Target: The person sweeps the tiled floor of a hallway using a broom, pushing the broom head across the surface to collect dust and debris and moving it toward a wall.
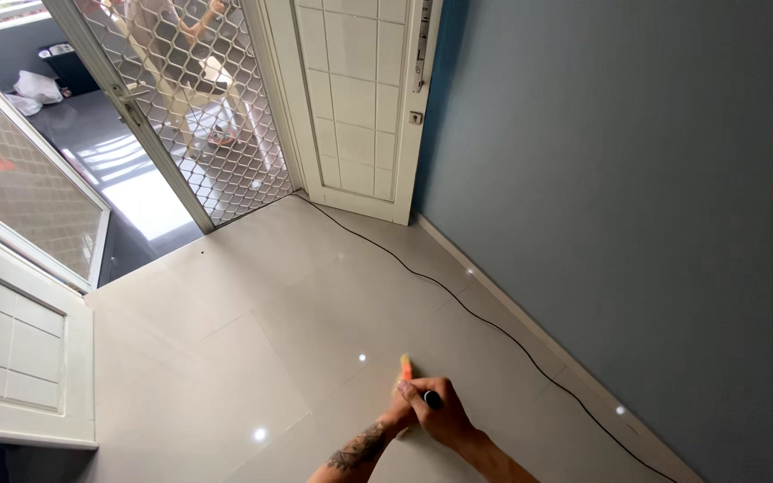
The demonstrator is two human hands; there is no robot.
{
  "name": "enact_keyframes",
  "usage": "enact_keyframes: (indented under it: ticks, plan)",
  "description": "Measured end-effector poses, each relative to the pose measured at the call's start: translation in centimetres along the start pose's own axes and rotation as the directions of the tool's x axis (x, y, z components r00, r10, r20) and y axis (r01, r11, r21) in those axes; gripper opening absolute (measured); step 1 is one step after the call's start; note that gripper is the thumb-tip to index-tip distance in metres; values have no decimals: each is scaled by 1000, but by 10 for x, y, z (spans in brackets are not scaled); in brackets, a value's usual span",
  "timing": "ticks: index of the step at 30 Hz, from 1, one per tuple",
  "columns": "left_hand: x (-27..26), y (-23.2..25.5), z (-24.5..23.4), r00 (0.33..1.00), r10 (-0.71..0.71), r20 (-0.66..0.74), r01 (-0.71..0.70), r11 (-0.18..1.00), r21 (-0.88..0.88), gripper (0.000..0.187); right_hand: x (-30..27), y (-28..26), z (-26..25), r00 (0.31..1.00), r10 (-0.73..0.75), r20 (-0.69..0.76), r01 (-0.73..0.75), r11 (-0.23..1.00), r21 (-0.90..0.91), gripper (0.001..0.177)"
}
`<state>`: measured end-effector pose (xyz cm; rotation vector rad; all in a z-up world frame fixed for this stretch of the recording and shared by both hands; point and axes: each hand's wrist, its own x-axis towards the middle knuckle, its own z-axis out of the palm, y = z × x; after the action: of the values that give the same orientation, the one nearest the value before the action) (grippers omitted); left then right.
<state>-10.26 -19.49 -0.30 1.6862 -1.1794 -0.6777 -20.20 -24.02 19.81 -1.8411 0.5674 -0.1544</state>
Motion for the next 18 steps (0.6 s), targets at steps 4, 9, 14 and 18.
enact_keyframes:
  ticks: [4, 9, 14, 18]
  plan:
    - [22, 13, 18, 991, 133, -34, -128, 985, 115, 15, -5, -18, -36, 991, -132, 18, 131, 991, 32, 42]
    - [4, 23, 12, 969, -237, -72, 247, 920, 303, 22, -1, 10, -93, 987, -145, 64, 128, 966, 224, 41]
    - [-63, -5, -20, 932, -112, -345, 204, 948, 244, 24, 29, 61, -73, 930, -58, 363, -123, 881, 457, 44]
    - [-85, -23, -32, 805, -454, -381, 571, 765, 296, 21, 26, 68, -10, 925, -8, 379, -160, 898, 410, 40]
